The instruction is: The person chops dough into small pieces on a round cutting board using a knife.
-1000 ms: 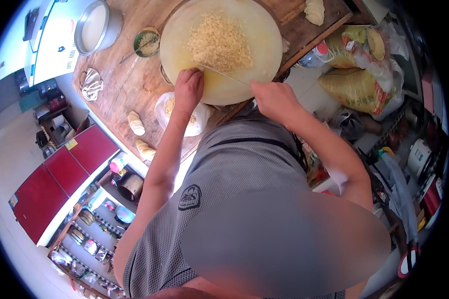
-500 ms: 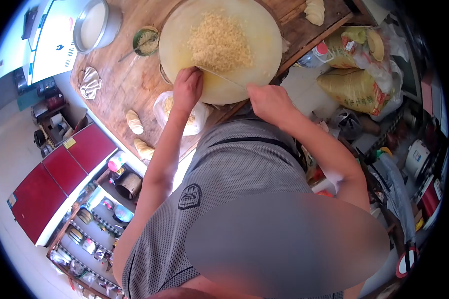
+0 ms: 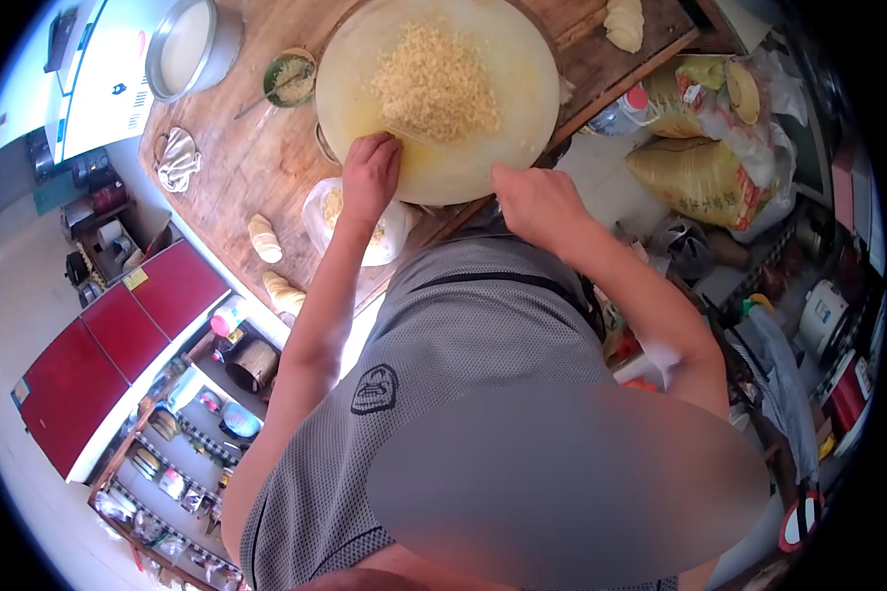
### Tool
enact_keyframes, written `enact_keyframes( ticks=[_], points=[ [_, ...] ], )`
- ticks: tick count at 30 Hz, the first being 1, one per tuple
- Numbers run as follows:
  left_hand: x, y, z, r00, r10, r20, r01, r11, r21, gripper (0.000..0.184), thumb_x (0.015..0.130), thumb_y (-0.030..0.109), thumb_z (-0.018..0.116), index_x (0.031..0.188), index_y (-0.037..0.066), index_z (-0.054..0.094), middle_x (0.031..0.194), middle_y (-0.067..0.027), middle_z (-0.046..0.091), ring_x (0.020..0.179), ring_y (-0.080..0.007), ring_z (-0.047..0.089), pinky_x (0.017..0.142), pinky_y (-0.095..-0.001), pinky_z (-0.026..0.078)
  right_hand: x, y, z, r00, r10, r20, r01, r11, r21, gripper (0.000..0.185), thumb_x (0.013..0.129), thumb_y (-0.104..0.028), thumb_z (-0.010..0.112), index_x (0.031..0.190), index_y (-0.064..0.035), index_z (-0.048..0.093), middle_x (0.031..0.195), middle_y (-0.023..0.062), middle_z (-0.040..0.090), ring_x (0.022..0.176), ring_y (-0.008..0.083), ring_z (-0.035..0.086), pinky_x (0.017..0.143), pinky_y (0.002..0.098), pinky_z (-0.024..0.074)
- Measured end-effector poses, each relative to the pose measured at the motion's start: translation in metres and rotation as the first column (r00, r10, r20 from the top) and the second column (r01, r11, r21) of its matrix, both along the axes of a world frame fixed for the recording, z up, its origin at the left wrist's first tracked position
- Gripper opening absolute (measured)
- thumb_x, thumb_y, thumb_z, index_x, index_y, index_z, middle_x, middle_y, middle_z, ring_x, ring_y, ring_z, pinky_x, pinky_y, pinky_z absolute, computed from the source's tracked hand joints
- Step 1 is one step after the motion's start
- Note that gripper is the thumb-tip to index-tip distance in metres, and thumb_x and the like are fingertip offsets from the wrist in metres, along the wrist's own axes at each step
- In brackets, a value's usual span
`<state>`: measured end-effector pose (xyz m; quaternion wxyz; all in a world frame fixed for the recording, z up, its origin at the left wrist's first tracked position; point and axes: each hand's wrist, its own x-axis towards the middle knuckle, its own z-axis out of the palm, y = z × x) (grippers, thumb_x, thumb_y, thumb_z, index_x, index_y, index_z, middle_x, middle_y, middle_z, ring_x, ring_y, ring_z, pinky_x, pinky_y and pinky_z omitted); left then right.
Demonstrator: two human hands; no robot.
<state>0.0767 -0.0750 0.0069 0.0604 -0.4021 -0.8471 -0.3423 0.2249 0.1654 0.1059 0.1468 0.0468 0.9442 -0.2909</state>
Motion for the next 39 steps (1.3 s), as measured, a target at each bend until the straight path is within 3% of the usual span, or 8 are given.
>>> enact_keyframes(
  ticks=[22, 25, 27, 31, 34, 35, 37, 39],
  points=[
    [0.001, -0.011, 0.003, 0.998, 0.007, 0.07, -0.007, 1.0, -0.002, 0.015, 0.082, -0.001, 0.074, 0.096, 0.003, 0.073, 0.103, -0.0122, 0.071, 0.092, -0.0328, 0.066, 0.083, -0.0402, 0.055, -0.005, -0.008, -0.012, 0.999, 0.034, 0.023, -0.034, 0.999, -0.022, 0.014, 0.097, -0.016, 0.052, 0.094, -0.003, 0.057, 0.073, 0.0241, 0.066, 0.075, 0.0469, 0.067, 0.068, 0.0577, 0.0521],
    [0.002, -0.02, 0.001, 0.989, 0.08, 0.127, -0.088, 0.994, 0.062, 0.012, 0.087, 0.0, 0.072, 0.099, 0.002, 0.073, 0.105, -0.0117, 0.072, 0.093, -0.0286, 0.068, 0.084, -0.0372, 0.055, -0.008, -0.004, -0.008, 1.0, -0.004, 0.017, 0.004, 0.999, -0.043, 0.014, 0.097, -0.016, 0.051, 0.094, -0.0037, 0.057, 0.075, 0.0233, 0.067, 0.076, 0.0461, 0.067, 0.068, 0.0572, 0.0524],
    [0.003, -0.027, 0.0, 0.852, 0.25, 0.461, -0.386, 0.894, 0.228, 0.007, 0.092, 0.003, 0.069, 0.099, 0.0, 0.071, 0.102, -0.0121, 0.073, 0.094, -0.0236, 0.069, 0.083, -0.0329, 0.054, -0.008, -0.001, -0.003, 1.0, -0.005, 0.002, 0.005, 0.999, -0.039, 0.014, 0.097, -0.016, 0.051, 0.094, -0.0039, 0.057, 0.075, 0.0229, 0.067, 0.077, 0.0458, 0.068, 0.069, 0.0567, 0.0528],
    [-0.002, -0.045, -0.004, 0.682, 0.293, 0.67, -0.547, 0.812, 0.202, 0.009, 0.096, 0.005, 0.066, 0.103, 0.0, 0.071, 0.098, -0.0068, 0.072, 0.092, -0.0149, 0.067, 0.084, -0.0294, 0.053, 0.004, -0.004, -0.008, 0.997, 0.078, 0.0, -0.078, 0.995, -0.055, 0.013, 0.095, -0.016, 0.052, 0.094, -0.0047, 0.059, 0.077, 0.022, 0.068, 0.078, 0.0449, 0.068, 0.069, 0.056, 0.0535],
    [-0.002, -0.048, 0.0, 0.646, 0.321, 0.693, -0.594, 0.782, 0.19, 0.009, 0.093, 0.002, 0.068, 0.102, 0.001, 0.072, 0.099, -0.0089, 0.072, 0.093, -0.0195, 0.068, 0.083, -0.0314, 0.054, 0.006, -0.012, -0.016, 0.992, 0.086, -0.09, -0.097, 0.988, -0.119, 0.017, 0.099, -0.023, 0.058, 0.093, -0.0069, 0.056, 0.075, 0.0195, 0.065, 0.075, 0.0445, 0.065, 0.065, 0.0571, 0.0489],
    [-0.002, -0.049, 0.003, 0.646, 0.325, 0.691, -0.594, 0.782, 0.188, 0.009, 0.093, 0.002, 0.068, 0.102, 0.001, 0.072, 0.099, -0.0089, 0.072, 0.093, -0.0195, 0.068, 0.083, -0.0314, 0.054, 0.005, -0.013, -0.017, 0.992, 0.086, -0.091, -0.097, 0.988, -0.123, 0.017, 0.099, -0.023, 0.058, 0.093, -0.0069, 0.056, 0.075, 0.0195, 0.065, 0.075, 0.0445, 0.065, 0.065, 0.0571, 0.0489],
    [0.0, -0.049, 0.012, 0.947, 0.288, 0.141, -0.301, 0.951, 0.078, 0.013, 0.088, -0.001, 0.07, 0.101, 0.003, 0.072, 0.101, -0.0114, 0.073, 0.094, -0.0273, 0.069, 0.082, -0.036, 0.055, 0.002, -0.013, -0.014, 0.999, 0.037, -0.013, -0.038, 0.998, -0.058, 0.016, 0.099, -0.022, 0.058, 0.094, -0.0071, 0.056, 0.074, 0.0192, 0.065, 0.074, 0.044, 0.065, 0.064, 0.0565, 0.0491],
    [0.003, -0.044, 0.013, 0.978, 0.176, 0.11, -0.184, 0.981, 0.067, 0.017, 0.085, -0.003, 0.071, 0.1, 0.004, 0.072, 0.103, -0.0122, 0.072, 0.094, -0.0303, 0.068, 0.082, -0.038, 0.055, 0.0, -0.007, -0.012, 0.999, 0.026, -0.022, -0.028, 0.998, -0.055, 0.016, 0.099, -0.021, 0.058, 0.094, -0.0066, 0.056, 0.073, 0.0193, 0.065, 0.074, 0.0438, 0.065, 0.064, 0.0564, 0.0492]
  ],
)
